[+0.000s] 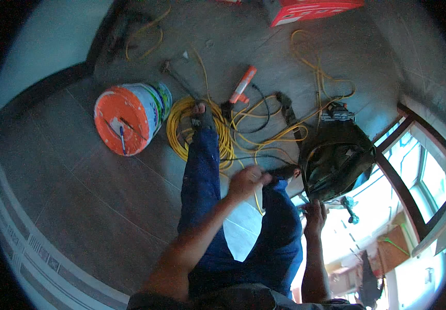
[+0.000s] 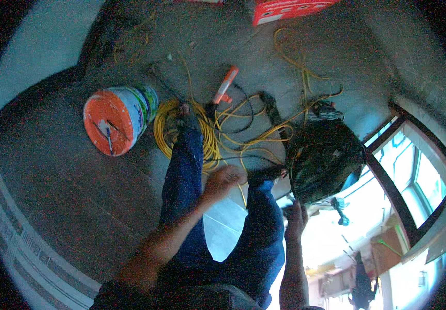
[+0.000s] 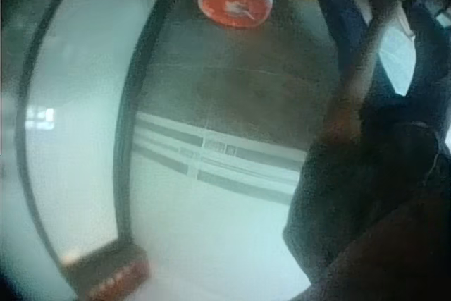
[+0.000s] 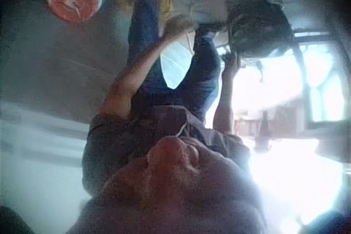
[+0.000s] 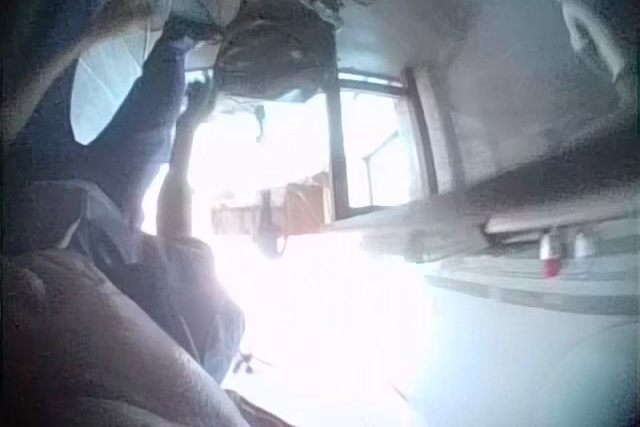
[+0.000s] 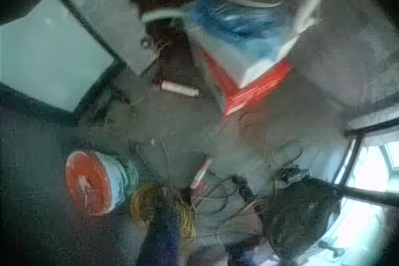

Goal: The person organizes tools and materials on the floor, handling a yellow extension cord, a power drill, and a tool bag. They plug in the cord, retrieve a screwdriver from the bag, and move around the room while carrying the drill and cord.

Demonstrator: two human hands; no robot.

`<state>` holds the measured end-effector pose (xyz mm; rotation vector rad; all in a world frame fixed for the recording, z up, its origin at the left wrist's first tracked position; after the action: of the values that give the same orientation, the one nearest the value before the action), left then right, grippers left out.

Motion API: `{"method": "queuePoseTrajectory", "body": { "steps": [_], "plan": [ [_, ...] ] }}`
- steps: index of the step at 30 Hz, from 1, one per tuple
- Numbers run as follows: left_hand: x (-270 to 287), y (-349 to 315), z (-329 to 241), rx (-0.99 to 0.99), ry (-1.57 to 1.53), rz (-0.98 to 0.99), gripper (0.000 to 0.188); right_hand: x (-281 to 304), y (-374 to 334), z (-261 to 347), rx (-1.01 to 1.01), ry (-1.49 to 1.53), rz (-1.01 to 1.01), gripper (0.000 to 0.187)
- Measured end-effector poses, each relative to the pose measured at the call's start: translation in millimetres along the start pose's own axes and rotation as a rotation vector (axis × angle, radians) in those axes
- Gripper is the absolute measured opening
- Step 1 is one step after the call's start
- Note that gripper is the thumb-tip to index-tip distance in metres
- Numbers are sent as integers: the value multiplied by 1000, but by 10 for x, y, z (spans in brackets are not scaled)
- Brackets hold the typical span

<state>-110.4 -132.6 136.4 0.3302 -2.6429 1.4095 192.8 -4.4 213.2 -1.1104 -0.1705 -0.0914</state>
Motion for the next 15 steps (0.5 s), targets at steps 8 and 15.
{"method": "queuePoseTrajectory", "body": {
  "steps": [8,15],
  "plan": [
    [1204,1099,1746,472,-552,-264,35,-3169,1603,-897,-114,-208,362,38],
    [1416,2952,1557,-359,625,-487,35,-4192,3231,-1544,-140,-129,455,39]
  ]
}}
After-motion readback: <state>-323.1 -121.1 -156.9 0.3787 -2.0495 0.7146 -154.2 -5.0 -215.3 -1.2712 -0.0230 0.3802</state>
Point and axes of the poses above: each hand's wrist, its own y-axis towards the middle knuckle, its own x-axis out of the back of the hand, z = x × y, the point moved 4 cm from there along y, towards the middle knuckle, and after that the axes turned 15 degrees about y, right-handed, at the moved point
